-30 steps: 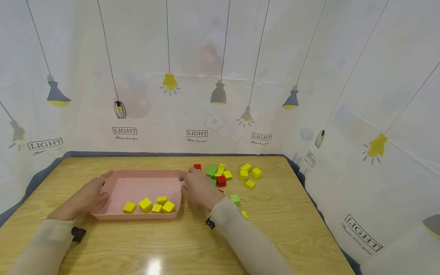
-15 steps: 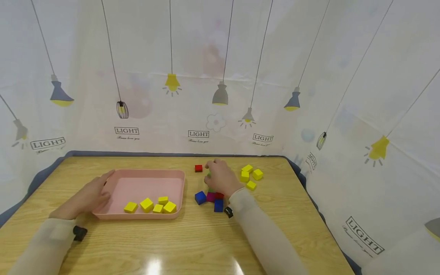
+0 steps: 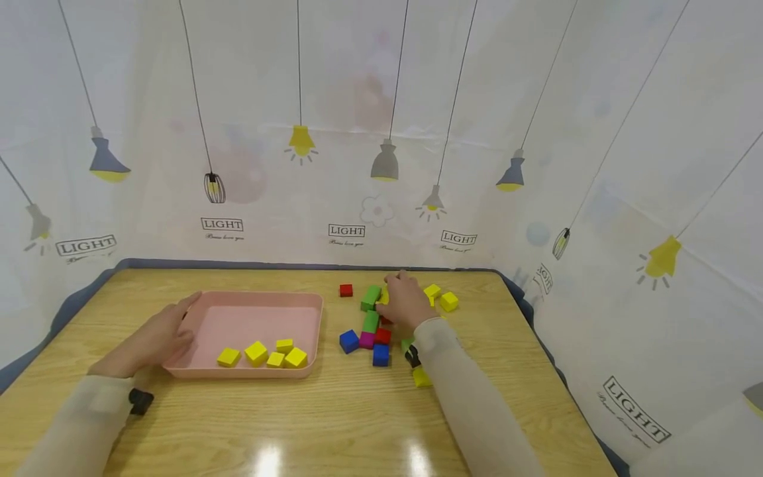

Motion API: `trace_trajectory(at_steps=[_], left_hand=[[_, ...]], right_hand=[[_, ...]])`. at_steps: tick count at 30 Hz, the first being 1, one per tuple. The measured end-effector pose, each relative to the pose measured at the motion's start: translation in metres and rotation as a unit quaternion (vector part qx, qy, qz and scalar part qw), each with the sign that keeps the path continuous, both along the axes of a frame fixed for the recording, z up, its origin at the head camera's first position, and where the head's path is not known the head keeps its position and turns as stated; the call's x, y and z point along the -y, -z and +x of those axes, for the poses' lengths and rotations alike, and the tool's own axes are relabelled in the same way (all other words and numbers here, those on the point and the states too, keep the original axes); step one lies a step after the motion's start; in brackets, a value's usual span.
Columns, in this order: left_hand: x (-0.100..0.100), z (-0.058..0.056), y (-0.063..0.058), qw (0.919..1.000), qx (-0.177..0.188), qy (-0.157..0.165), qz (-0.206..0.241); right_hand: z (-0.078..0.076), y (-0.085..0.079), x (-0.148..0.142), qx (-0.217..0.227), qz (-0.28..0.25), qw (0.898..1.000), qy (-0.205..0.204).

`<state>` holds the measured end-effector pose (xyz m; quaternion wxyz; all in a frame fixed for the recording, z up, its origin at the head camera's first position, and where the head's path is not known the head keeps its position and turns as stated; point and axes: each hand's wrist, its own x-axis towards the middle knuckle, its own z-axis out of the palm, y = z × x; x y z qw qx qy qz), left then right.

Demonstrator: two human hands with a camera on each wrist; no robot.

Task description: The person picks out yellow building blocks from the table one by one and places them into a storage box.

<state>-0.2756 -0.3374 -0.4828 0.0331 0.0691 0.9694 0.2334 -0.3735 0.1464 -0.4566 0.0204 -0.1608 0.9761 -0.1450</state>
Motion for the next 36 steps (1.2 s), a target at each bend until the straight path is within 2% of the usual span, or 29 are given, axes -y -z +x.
trace_trajectory(at_steps=[11, 25, 36], left_hand=[[-0.0008, -0.0035, -0.0019, 1.0000, 0.002, 0.000, -0.004], [-0.0009, -0.0042, 0.0012, 1.0000, 0.004, -0.004, -0.008], [-0.0003, -0.0015, 0.0009, 0.9999, 0.010, -0.006, -0.004]], right_hand=[[-0.0052, 0.0049, -0.0002, 0.018, -0.003, 1.000, 0.004], [-0.0038, 0.0079, 0.0010, 0.003, 0.018, 1.000, 0.008], [-0.0052, 0.0083, 0.0023, 0.006, 0.004, 1.000, 0.020]])
